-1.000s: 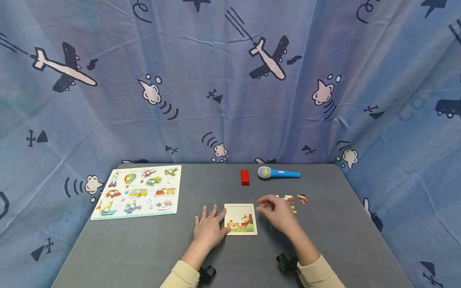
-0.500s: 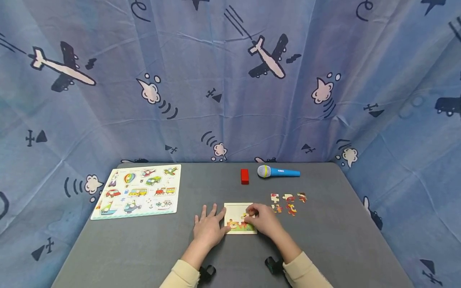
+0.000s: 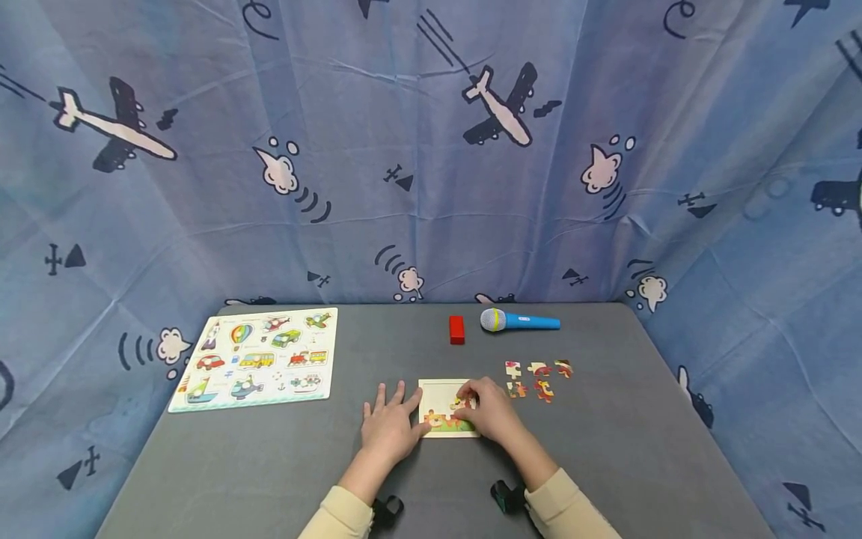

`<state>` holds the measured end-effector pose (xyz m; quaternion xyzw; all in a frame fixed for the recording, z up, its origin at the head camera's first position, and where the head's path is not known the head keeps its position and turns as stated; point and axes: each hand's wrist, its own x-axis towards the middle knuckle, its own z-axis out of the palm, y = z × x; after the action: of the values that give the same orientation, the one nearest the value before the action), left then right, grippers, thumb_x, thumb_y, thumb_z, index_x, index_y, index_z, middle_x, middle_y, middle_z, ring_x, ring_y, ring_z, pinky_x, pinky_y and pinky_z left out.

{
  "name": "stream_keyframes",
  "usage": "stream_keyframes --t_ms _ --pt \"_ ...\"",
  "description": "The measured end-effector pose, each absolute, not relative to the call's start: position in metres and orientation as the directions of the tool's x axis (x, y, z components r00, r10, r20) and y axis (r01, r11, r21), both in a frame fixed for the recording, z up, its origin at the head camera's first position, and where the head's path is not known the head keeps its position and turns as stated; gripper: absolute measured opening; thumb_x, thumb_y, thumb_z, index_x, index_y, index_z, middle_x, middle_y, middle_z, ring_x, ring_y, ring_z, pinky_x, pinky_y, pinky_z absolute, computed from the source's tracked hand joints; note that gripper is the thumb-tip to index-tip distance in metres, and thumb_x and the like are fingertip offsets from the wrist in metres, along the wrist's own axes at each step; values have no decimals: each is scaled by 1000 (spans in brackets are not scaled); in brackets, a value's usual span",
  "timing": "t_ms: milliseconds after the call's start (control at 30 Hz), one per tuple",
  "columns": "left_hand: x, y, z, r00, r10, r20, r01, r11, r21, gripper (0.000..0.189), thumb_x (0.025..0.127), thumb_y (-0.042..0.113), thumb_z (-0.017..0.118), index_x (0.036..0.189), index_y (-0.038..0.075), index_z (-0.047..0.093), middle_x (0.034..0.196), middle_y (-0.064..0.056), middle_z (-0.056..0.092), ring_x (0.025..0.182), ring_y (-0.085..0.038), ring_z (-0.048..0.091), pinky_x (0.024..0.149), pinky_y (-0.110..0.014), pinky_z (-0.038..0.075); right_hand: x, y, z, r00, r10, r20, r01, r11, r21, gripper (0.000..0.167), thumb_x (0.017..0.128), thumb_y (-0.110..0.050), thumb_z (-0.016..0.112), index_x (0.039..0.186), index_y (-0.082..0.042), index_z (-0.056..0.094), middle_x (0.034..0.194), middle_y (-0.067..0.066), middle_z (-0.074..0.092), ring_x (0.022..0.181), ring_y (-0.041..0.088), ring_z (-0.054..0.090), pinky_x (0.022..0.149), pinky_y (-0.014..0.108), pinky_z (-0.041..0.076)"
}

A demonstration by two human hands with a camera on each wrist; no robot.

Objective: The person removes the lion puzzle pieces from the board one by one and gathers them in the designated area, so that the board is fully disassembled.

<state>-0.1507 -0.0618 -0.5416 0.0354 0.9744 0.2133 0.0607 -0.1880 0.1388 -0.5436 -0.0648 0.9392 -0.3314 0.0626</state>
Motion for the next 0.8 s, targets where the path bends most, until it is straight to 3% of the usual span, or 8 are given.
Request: stream_keyframes --t_ms 367,467,633,800 --pt "-150 -62 -543 -992 85 -97 38 912 410 66 85 46 77 145 24 58 157 -12 45 150 -44 27 114 -70 27 -189 139 -544 -982 -181 -47 -113 774 -622 18 79 -17 87 93 -17 76 94 0 65 87 16 55 82 42 49" --pt "-150 -62 -544 -991 84 -99 37 912 409 66 85 46 77 145 25 59 157 -12 45 150 -44 28 114 -70 27 -190 140 -544 -983 -179 -44 -108 750 -653 15 81 -14 85 93 -17 78 89 0 64 81 15 55 74 37 48" --pt "-150 -62 -545 -992 81 -96 35 912 410 65 86 47 77 145 25 59 157 -12 45 151 -44 27 114 -70 27 -192 144 -541 -994 -100 -34 -34 604 -796 15 82 -10 84 95 -9 77 79 -2 67 69 10 58 62 25 48" --pt "-150 -62 -545 -992 86 -90 41 907 419 66 86 46 77 145 26 58 157 -13 45 151 -45 27 114 -70 26 -194 157 -529 -997 20 -71 71 527 -847 22 79 -20 88 93 -8 76 77 -1 72 65 11 63 58 26 52"
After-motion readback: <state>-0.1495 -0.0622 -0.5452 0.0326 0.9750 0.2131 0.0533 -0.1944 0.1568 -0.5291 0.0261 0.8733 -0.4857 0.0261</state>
